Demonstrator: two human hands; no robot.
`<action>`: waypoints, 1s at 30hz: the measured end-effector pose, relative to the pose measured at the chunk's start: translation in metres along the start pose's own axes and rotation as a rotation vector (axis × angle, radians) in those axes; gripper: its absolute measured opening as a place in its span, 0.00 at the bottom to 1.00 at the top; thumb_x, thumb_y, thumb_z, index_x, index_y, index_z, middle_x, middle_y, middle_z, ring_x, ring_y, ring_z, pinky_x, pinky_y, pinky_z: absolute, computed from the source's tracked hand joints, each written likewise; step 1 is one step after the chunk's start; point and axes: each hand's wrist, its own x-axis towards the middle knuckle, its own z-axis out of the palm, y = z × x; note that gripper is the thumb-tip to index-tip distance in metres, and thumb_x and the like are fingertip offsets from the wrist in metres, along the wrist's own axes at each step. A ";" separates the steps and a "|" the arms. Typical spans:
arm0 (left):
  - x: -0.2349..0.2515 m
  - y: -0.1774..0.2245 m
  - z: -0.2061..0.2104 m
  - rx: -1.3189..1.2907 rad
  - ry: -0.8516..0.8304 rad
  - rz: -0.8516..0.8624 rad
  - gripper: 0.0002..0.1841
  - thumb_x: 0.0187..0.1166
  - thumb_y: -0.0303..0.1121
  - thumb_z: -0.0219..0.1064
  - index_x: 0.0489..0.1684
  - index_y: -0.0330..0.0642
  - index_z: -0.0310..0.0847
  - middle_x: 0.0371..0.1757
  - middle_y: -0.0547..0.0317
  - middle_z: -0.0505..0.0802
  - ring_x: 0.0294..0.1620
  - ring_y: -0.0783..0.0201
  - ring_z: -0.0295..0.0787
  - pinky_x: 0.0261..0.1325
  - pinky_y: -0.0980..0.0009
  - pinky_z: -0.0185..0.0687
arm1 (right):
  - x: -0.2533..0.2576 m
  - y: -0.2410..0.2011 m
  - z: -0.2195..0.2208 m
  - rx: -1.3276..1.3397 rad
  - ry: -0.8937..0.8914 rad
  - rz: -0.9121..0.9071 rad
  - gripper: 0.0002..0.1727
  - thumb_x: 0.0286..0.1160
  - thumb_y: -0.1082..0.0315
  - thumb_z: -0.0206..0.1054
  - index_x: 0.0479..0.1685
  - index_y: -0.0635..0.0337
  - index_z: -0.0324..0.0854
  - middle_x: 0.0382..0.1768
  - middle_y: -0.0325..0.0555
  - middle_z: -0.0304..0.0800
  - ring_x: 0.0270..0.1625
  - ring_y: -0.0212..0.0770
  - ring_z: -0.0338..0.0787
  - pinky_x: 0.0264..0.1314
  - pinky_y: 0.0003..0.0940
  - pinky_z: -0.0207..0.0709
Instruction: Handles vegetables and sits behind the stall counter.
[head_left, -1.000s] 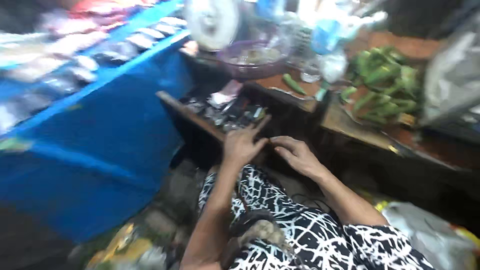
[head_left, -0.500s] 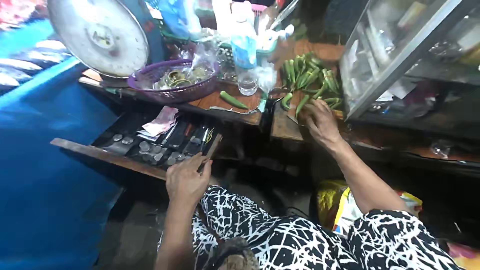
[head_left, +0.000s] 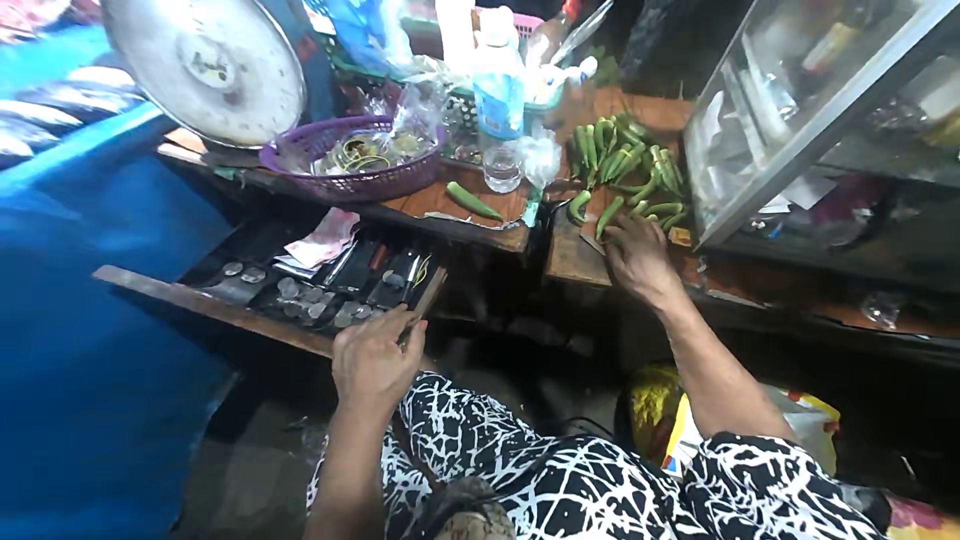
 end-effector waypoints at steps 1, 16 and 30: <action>0.000 0.001 0.000 0.001 0.004 0.002 0.27 0.87 0.52 0.53 0.52 0.39 0.93 0.61 0.44 0.94 0.65 0.40 0.90 0.72 0.34 0.71 | 0.000 0.000 0.000 0.004 0.005 -0.005 0.22 0.87 0.57 0.53 0.66 0.54 0.87 0.78 0.51 0.79 0.86 0.61 0.67 0.89 0.66 0.52; 0.001 0.003 -0.001 0.007 0.001 -0.028 0.23 0.87 0.48 0.56 0.52 0.40 0.94 0.61 0.46 0.95 0.65 0.43 0.91 0.73 0.36 0.71 | -0.004 -0.001 -0.011 0.255 0.177 0.015 0.16 0.86 0.71 0.57 0.63 0.65 0.86 0.61 0.58 0.91 0.68 0.56 0.87 0.79 0.55 0.72; 0.001 0.002 0.002 0.005 0.022 -0.032 0.21 0.86 0.47 0.59 0.52 0.42 0.94 0.59 0.48 0.96 0.63 0.45 0.92 0.72 0.39 0.73 | -0.003 -0.004 -0.007 0.188 0.166 -0.020 0.16 0.84 0.73 0.55 0.58 0.67 0.88 0.58 0.62 0.91 0.68 0.62 0.87 0.78 0.60 0.72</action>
